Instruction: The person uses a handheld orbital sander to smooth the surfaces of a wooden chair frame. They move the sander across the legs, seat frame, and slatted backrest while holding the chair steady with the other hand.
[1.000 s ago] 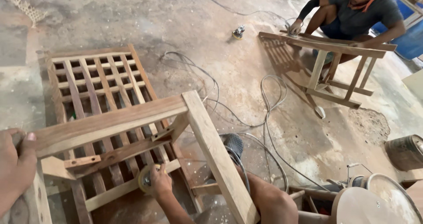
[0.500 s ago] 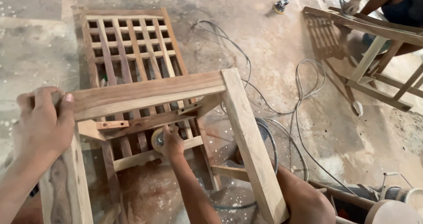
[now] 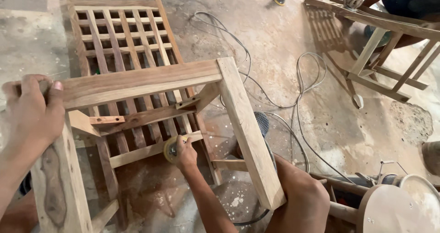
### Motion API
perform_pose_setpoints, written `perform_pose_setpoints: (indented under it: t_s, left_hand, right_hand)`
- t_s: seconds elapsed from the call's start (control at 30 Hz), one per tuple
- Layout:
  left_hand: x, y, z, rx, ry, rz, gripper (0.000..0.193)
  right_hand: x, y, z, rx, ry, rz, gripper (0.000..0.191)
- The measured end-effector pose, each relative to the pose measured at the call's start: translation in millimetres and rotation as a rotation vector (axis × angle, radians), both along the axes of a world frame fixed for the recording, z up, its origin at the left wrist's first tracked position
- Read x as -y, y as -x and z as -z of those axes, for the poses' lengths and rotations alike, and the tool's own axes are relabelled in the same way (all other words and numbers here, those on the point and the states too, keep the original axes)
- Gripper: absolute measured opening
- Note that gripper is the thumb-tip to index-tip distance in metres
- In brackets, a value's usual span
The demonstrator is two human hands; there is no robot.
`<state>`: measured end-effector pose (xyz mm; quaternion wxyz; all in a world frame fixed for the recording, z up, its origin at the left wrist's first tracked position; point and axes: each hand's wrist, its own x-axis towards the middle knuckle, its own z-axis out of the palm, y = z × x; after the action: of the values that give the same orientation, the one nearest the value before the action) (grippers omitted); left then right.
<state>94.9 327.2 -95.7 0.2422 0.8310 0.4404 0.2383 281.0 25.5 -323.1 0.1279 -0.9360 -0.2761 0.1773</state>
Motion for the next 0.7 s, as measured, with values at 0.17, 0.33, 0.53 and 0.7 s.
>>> perform_pose_setpoints:
  t_s: [0.17, 0.33, 0.53, 0.7]
  left_hand:
    - [-4, -2, -4, -0.107, 0.053, -0.012, 0.040]
    - [-3, -3, -13, -0.152, 0.151, -0.017, 0.040]
    - [3, -6, -31, -0.121, 0.158, 0.001, 0.038]
    - [2, -9, -45, -0.204, 0.320, -0.007, 0.041]
  right_hand:
    - [-37, -10, 10, -0.030, -0.018, 0.049, 0.103]
    - [-68, -26, 9, 0.006, 0.000, 0.074, 0.099]
    - [-95, -46, 2, -0.026, 0.134, 0.115, 0.093]
    - [-84, -60, -4, -0.054, 0.202, 0.005, 0.107]
